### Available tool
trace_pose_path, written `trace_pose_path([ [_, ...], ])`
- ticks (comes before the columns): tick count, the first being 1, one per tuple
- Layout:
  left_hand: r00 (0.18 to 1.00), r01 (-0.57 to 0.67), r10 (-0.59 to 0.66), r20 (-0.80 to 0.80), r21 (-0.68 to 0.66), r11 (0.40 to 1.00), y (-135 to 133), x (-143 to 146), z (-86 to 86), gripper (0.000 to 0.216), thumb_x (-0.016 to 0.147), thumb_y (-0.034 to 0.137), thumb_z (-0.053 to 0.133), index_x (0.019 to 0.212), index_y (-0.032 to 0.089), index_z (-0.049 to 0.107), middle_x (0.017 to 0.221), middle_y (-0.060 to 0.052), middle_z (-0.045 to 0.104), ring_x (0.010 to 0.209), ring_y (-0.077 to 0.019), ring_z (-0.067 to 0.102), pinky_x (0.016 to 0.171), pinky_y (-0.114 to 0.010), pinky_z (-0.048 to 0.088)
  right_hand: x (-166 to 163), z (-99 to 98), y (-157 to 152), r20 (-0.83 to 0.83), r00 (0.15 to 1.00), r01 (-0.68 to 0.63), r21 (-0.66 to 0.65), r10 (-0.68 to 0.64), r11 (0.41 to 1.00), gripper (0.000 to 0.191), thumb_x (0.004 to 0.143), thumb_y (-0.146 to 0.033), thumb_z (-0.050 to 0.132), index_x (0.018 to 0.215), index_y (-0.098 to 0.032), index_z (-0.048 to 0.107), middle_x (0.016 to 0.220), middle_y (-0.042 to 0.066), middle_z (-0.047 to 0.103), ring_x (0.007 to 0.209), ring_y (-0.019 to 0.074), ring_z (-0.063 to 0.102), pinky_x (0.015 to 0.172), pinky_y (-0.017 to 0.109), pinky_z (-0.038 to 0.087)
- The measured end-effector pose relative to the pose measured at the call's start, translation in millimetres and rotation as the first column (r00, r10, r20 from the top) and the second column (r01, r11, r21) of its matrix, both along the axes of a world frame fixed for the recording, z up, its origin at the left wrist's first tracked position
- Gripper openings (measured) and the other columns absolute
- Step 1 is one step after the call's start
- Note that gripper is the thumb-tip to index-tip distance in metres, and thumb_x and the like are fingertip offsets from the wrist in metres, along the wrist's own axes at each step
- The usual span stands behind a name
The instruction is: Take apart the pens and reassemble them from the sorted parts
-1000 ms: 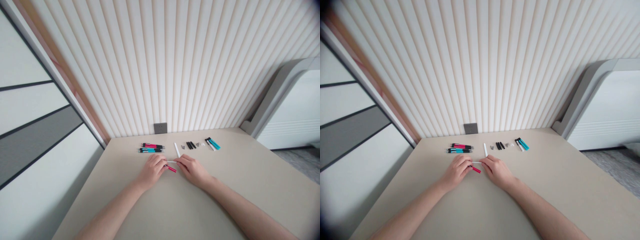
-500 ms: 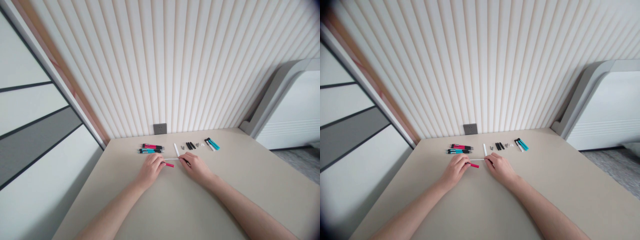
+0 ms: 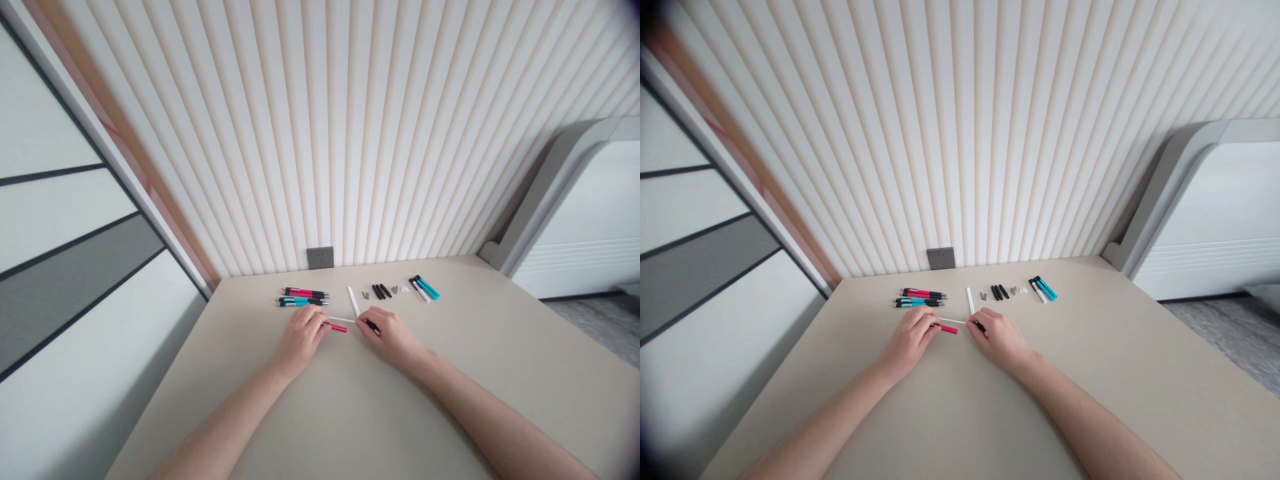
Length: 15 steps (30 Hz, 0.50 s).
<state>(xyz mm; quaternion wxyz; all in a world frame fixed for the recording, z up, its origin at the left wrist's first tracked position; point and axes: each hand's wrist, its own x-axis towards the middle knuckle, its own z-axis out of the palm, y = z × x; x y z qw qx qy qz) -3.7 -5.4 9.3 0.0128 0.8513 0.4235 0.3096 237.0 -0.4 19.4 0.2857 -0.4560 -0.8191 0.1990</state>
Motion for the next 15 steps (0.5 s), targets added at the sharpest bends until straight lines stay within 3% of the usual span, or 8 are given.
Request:
trace_pose_path([
  [4, 0.999, -0.025, 0.024, 0.026, 0.027, 0.999, 0.4, -0.9, -1.8, 0.011, 0.094, 0.025, 0.05, 0.095, 0.022, 0.061, 0.109, -0.007, 0.059, 0.103, -0.0223, 0.057, 0.09, -0.041, 0.048, 2.8, -2.6, 3.4, -0.001, 0.999, 0.045, 0.009, -0.045, 0.999, 0.022, 0.091, -0.029, 0.046, 0.082, -0.021, 0.064, 0.079, 0.003, 0.065, 0.068, 0.0141, 0.059, 0.065, 0.024, 0.043],
  [6, 0.997, -0.058, 0.057, 0.048, 0.03, 0.998, 0.5, -1.4, -2.7, 0.012, 0.094, 0.025, 0.05, 0.094, 0.022, 0.061, 0.115, -0.008, 0.057, 0.107, -0.023, 0.056, 0.093, -0.042, 0.047, 7.3, -2.6, 6.7, 0.02, 0.991, 0.128, 0.031, -0.129, 0.991, 0.023, 0.091, -0.03, 0.045, 0.082, -0.021, 0.064, 0.079, 0.003, 0.066, 0.067, 0.0146, 0.059, 0.064, 0.025, 0.042],
  [11, 0.998, -0.062, 0.062, 0.022, -0.001, 0.998, 0.2, -1.6, -4.1, 0.012, 0.095, 0.025, 0.048, 0.095, 0.023, 0.06, 0.12, -0.008, 0.055, 0.111, -0.023, 0.055, 0.095, -0.043, 0.047, 19.9, -2.2, 15.8, 0.132, 0.898, 0.404, 0.128, -0.419, 0.906, 0.023, 0.092, -0.031, 0.046, 0.078, -0.022, 0.063, 0.078, 0.003, 0.066, 0.066, 0.016, 0.059, 0.058, 0.025, 0.034],
  [15, 0.998, -0.051, 0.051, -0.023, -0.006, 0.999, -0.5, -0.7, -3.6, 0.012, 0.096, 0.025, 0.048, 0.095, 0.022, 0.059, 0.12, -0.008, 0.054, 0.111, -0.0233, 0.054, 0.096, -0.043, 0.045, 21.2, -4.4, 17.9, 0.234, 0.851, 0.445, 0.154, -0.471, 0.882, 0.026, 0.093, -0.031, 0.047, 0.074, -0.021, 0.061, 0.077, 0.004, 0.066, 0.062, 0.0152, 0.057, 0.053, 0.026, 0.027],
])
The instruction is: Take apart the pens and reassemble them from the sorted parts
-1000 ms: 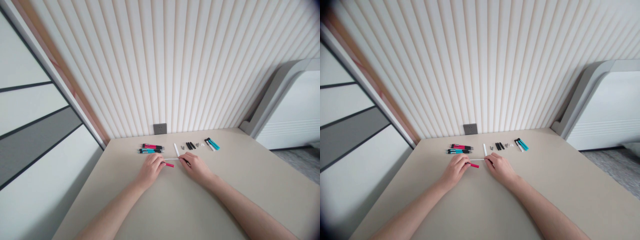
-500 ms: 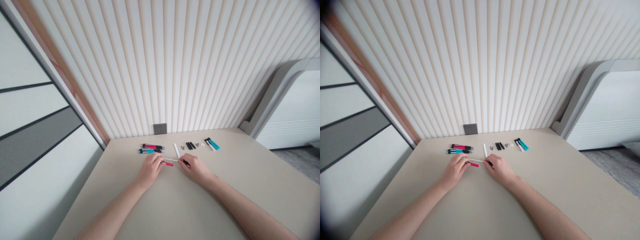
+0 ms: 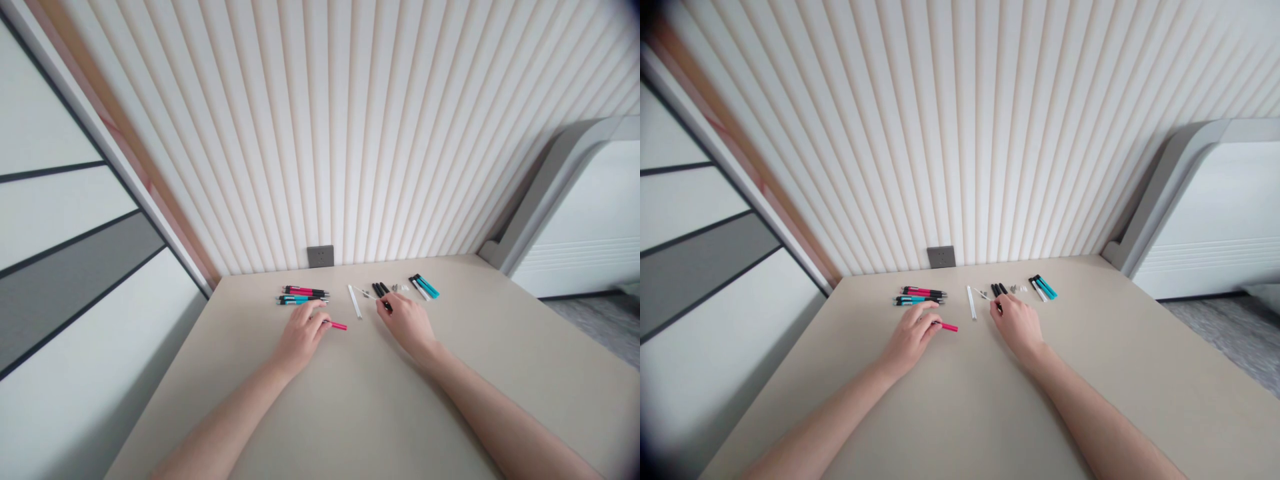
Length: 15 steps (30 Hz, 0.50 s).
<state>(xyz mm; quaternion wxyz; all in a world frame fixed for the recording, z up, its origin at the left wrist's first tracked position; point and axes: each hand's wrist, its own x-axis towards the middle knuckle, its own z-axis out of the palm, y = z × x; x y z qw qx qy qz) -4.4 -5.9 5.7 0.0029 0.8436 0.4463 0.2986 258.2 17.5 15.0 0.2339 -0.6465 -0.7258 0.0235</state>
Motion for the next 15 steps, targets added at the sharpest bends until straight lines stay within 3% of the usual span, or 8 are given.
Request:
trace_pose_path([
  [5, 1.0, -0.004, 0.004, 0.003, 0.003, 1.0, -1.2, 0.8, 1.7, 0.011, 0.095, 0.026, 0.049, 0.093, 0.022, 0.059, 0.119, -0.008, 0.055, 0.11, -0.0232, 0.055, 0.095, -0.042, 0.046, -3.9, -0.8, -3.1, 0.077, 0.997, -0.016, -0.029, 0.018, 0.999, 0.028, 0.094, -0.031, 0.045, 0.075, -0.022, 0.064, 0.081, 0.005, 0.068, 0.064, 0.0159, 0.06, 0.052, 0.027, 0.025],
  [15, 1.0, 0.01, -0.01, -0.007, 0.021, 1.0, 0.1, 0.6, 0.8, 0.011, 0.095, 0.025, 0.049, 0.093, 0.021, 0.059, 0.117, -0.007, 0.056, 0.109, -0.0232, 0.055, 0.094, -0.043, 0.046, -11.8, 10.3, -13.0, 0.205, 0.978, -0.008, -0.184, 0.046, 0.983, 0.034, 0.097, -0.039, 0.042, 0.079, -0.021, 0.065, 0.087, 0.008, 0.07, 0.076, 0.0203, 0.066, 0.06, 0.027, 0.035],
])
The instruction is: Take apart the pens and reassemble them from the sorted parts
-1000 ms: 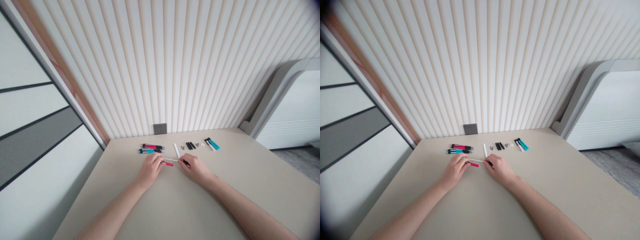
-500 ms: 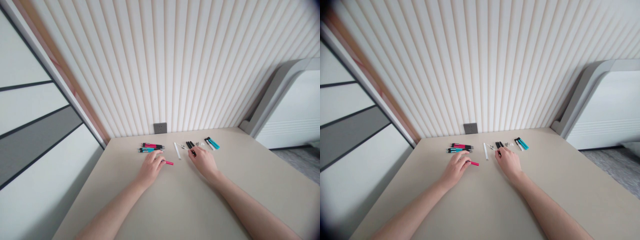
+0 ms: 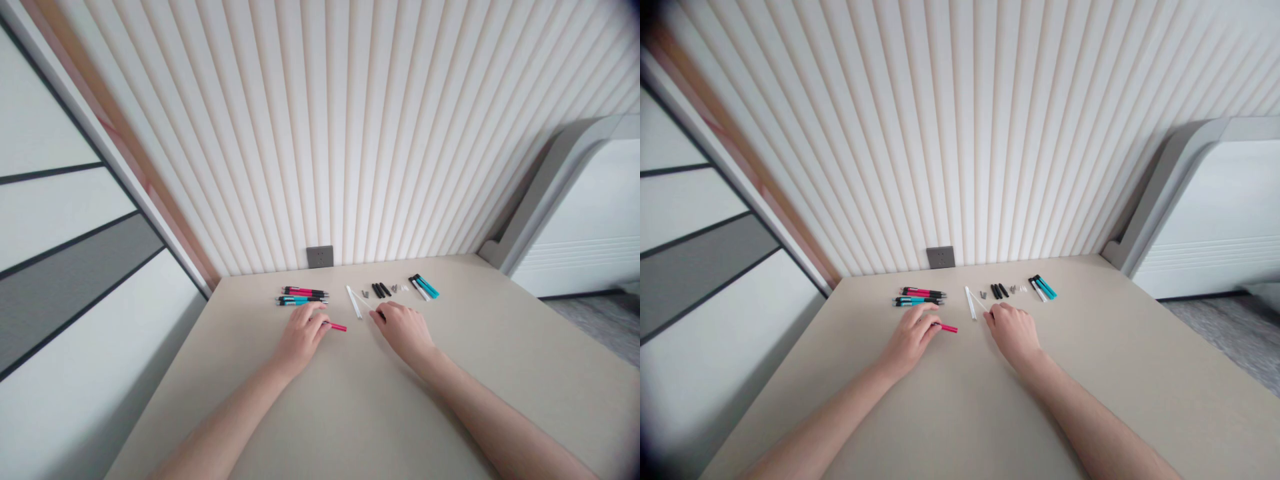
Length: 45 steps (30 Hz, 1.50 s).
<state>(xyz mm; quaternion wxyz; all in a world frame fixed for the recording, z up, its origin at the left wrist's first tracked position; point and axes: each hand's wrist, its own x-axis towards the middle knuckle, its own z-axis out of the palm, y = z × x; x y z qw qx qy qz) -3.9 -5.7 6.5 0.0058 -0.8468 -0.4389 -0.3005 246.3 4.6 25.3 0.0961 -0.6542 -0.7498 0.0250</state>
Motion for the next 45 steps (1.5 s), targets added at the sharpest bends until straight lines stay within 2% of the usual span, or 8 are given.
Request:
trace_pose_path([
  [4, 1.0, 0.001, -0.001, -0.004, -0.001, 1.0, 0.1, -0.3, -0.4, 0.01, 0.095, 0.024, 0.05, 0.094, 0.021, 0.059, 0.118, -0.007, 0.055, 0.11, -0.0229, 0.055, 0.095, -0.042, 0.045, -2.4, 3.3, -2.3, 0.037, 0.999, 0.004, -0.053, -0.002, 0.999, 0.035, 0.097, -0.039, 0.041, 0.08, -0.021, 0.066, 0.09, 0.006, 0.07, 0.08, 0.0203, 0.066, 0.061, 0.026, 0.035],
  [14, 1.0, 0.01, -0.01, 0.007, 0.002, 1.0, -0.3, 0.3, 0.6, 0.01, 0.095, 0.024, 0.051, 0.093, 0.021, 0.06, 0.115, -0.006, 0.057, 0.108, -0.0224, 0.056, 0.095, -0.041, 0.045, -4.1, 3.7, -3.8, 0.057, 0.998, -0.012, -0.146, 0.021, 0.989, 0.034, 0.096, -0.035, 0.04, 0.083, -0.02, 0.069, 0.092, 0.009, 0.07, 0.085, 0.0205, 0.066, 0.067, 0.027, 0.037],
  [24, 1.0, 0.011, -0.011, -0.011, 0.0, 1.0, -0.1, 0.6, 0.9, 0.009, 0.094, 0.023, 0.051, 0.093, 0.021, 0.059, 0.115, -0.006, 0.056, 0.108, -0.0228, 0.055, 0.094, -0.042, 0.045, -3.5, 3.9, -4.3, 0.047, 0.999, -0.01, -0.136, 0.016, 0.991, 0.03, 0.094, -0.031, 0.041, 0.085, -0.022, 0.069, 0.09, 0.007, 0.07, 0.081, 0.0193, 0.066, 0.063, 0.026, 0.035],
  [33, 1.0, 0.021, -0.021, -0.01, -0.002, 1.0, 0.2, 0.9, 1.7, 0.01, 0.094, 0.023, 0.051, 0.092, 0.021, 0.06, 0.113, -0.007, 0.058, 0.106, -0.0226, 0.056, 0.093, -0.042, 0.046, -3.8, 1.4, -4.5, 0.051, 0.999, 0.01, -0.111, -0.004, 0.994, 0.027, 0.093, -0.028, 0.043, 0.079, -0.02, 0.065, 0.086, 0.005, 0.069, 0.078, 0.0182, 0.065, 0.06, 0.025, 0.032],
  [41, 1.0, 0.027, -0.028, -0.012, -0.004, 1.0, 0.1, 0.7, 2.8, 0.011, 0.095, 0.024, 0.05, 0.092, 0.021, 0.06, 0.112, -0.007, 0.058, 0.105, -0.0224, 0.056, 0.092, -0.041, 0.046, -0.4, 5.1, -2.8, 0.055, 0.998, 0.048, -0.102, -0.043, 0.994, 0.026, 0.097, -0.028, 0.038, 0.087, -0.02, 0.061, 0.094, 0.006, 0.067, 0.08, 0.0171, 0.065, 0.058, 0.024, 0.032],
  [45, 1.0, 0.029, -0.029, 0.0, 0.013, 0.999, 0.0, 0.7, 2.7, 0.012, 0.095, 0.025, 0.049, 0.093, 0.021, 0.061, 0.112, -0.007, 0.059, 0.105, -0.0223, 0.056, 0.092, -0.041, 0.047, 0.3, 7.1, -2.7, 0.059, 0.996, 0.072, -0.129, -0.065, 0.989, 0.027, 0.098, -0.028, 0.036, 0.09, -0.019, 0.06, 0.091, 0.007, 0.068, 0.081, 0.0181, 0.065, 0.059, 0.025, 0.033],
])
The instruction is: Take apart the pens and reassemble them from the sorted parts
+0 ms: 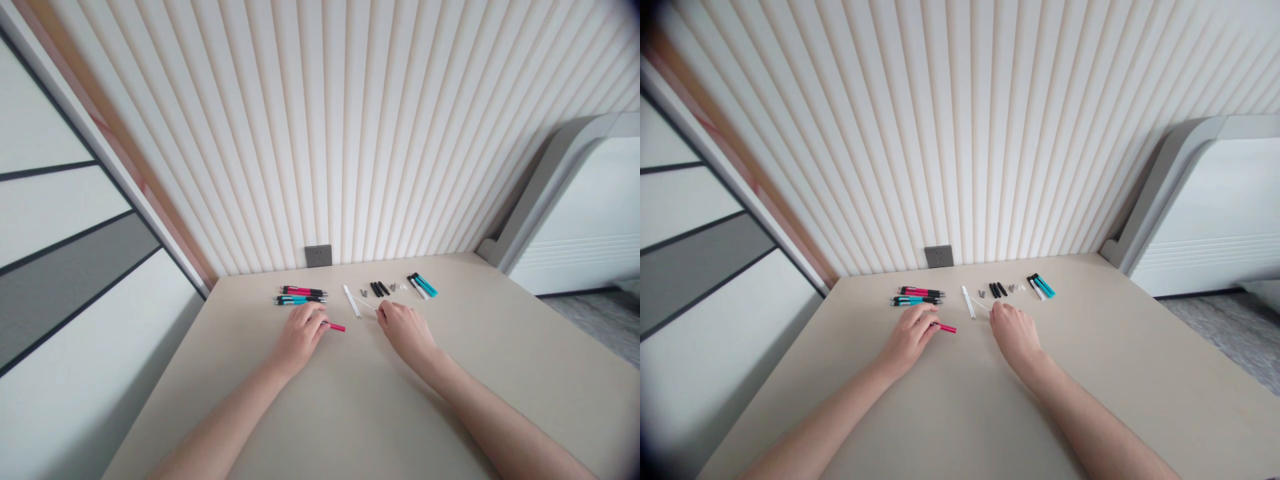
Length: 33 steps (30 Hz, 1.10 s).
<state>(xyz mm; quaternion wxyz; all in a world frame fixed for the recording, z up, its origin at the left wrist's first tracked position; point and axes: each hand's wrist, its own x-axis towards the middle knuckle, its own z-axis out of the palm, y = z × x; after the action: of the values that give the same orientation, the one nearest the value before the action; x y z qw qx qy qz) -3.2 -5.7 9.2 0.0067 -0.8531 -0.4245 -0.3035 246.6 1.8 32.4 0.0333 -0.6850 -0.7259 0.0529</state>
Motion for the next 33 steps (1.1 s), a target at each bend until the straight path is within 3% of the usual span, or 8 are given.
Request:
trace_pose_path([
  [16, 1.0, -0.004, 0.004, -0.025, -0.017, 1.0, 0.3, 0.3, -0.8, 0.009, 0.094, 0.023, 0.051, 0.093, 0.021, 0.06, 0.111, -0.007, 0.058, 0.106, -0.0231, 0.056, 0.092, -0.043, 0.046, -5.0, -3.9, -3.9, -0.114, 0.982, -0.144, 0.065, 0.15, 0.987, 0.031, 0.098, -0.027, 0.037, 0.096, -0.023, 0.067, 0.097, 0.004, 0.065, 0.081, 0.0148, 0.064, 0.062, 0.024, 0.033],
  [23, 1.0, 0.001, -0.001, -0.02, -0.015, 1.0, 0.4, 0.0, -1.6, 0.009, 0.094, 0.022, 0.051, 0.093, 0.021, 0.06, 0.112, -0.007, 0.058, 0.106, -0.0229, 0.055, 0.092, -0.042, 0.047, -2.3, -2.6, -1.2, -0.193, 0.978, -0.048, 0.177, 0.082, 0.983, 0.027, 0.096, -0.027, 0.04, 0.1, -0.023, 0.067, 0.103, 0.004, 0.066, 0.086, 0.0159, 0.063, 0.067, 0.024, 0.037],
  [28, 1.0, 0.01, -0.01, -0.009, -0.009, 1.0, 1.2, -0.2, -2.0, 0.01, 0.094, 0.023, 0.051, 0.092, 0.022, 0.06, 0.11, -0.006, 0.059, 0.105, -0.0225, 0.056, 0.092, -0.041, 0.047, 3.1, -1.8, 3.8, -0.179, 0.984, 0.054, 0.27, -0.005, 0.961, 0.026, 0.095, -0.027, 0.04, 0.099, -0.024, 0.066, 0.101, 0.003, 0.066, 0.079, 0.0156, 0.063, 0.062, 0.025, 0.035],
  [33, 1.0, 0.007, -0.007, 0.005, -0.014, 1.0, 0.4, 0.4, 0.4, 0.011, 0.094, 0.023, 0.05, 0.092, 0.022, 0.061, 0.109, -0.006, 0.059, 0.105, -0.0221, 0.057, 0.092, -0.041, 0.047, 1.4, -3.9, 5.8, -0.08, 0.996, 0.056, 0.222, -0.039, 0.974, 0.027, 0.096, -0.026, 0.039, 0.096, -0.023, 0.065, 0.099, 0.005, 0.065, 0.076, 0.0149, 0.063, 0.058, 0.025, 0.033],
])
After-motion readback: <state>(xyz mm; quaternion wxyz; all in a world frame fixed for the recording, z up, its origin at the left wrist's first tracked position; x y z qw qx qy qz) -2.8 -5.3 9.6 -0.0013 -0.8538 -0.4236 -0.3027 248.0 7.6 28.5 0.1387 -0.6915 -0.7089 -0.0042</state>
